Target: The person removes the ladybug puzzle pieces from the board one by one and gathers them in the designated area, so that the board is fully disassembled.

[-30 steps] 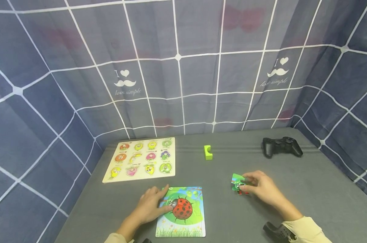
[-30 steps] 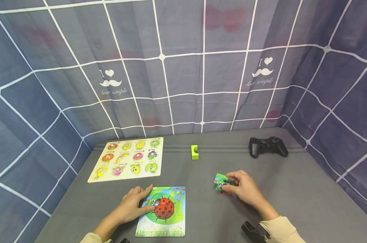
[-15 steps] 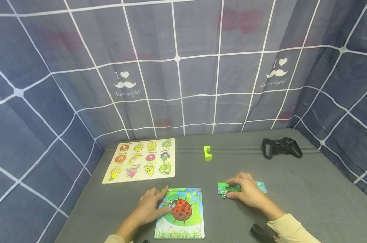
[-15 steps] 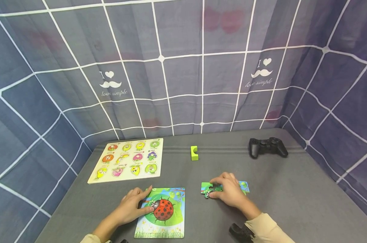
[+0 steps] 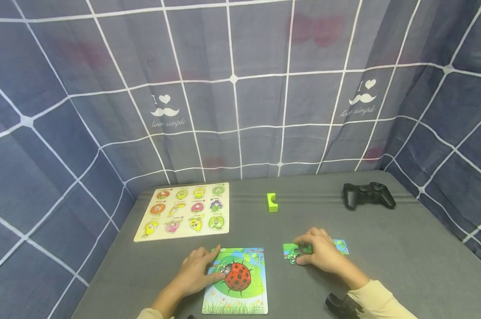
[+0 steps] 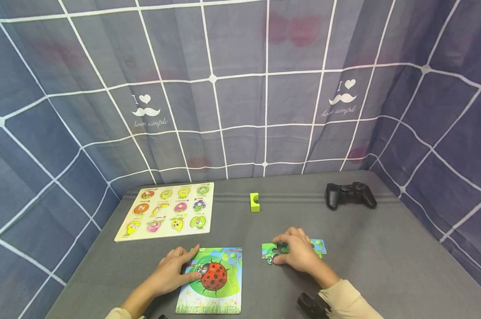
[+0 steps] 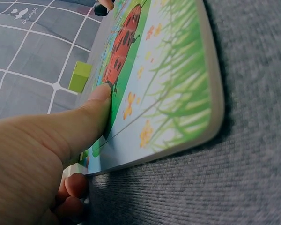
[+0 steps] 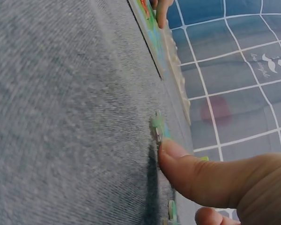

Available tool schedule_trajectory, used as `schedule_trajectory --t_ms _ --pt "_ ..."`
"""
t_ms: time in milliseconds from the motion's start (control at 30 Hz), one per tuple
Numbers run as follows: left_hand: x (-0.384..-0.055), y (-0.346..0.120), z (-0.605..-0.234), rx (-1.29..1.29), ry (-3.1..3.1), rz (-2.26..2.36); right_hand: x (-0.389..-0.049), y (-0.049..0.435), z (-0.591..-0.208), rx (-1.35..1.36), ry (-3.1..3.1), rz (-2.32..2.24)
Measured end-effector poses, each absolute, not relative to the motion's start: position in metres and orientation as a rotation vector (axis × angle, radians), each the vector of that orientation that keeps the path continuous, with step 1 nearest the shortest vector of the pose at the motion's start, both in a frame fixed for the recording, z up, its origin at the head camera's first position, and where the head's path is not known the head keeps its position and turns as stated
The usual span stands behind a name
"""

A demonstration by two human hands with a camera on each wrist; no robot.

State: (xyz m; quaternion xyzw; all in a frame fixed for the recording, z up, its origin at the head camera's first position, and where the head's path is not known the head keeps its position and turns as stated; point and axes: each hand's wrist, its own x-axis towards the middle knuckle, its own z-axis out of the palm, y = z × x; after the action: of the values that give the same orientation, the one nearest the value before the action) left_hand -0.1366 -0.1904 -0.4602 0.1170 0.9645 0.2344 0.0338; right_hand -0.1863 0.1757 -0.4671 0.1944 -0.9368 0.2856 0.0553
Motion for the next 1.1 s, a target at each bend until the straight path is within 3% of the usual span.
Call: schedule_trajectory --t_ms 1100 --pt "-0.135 -0.185 -0.448 0.297 2.898 0.734 -0.184 0.172 -0.464 0.557 -2.917 0.902"
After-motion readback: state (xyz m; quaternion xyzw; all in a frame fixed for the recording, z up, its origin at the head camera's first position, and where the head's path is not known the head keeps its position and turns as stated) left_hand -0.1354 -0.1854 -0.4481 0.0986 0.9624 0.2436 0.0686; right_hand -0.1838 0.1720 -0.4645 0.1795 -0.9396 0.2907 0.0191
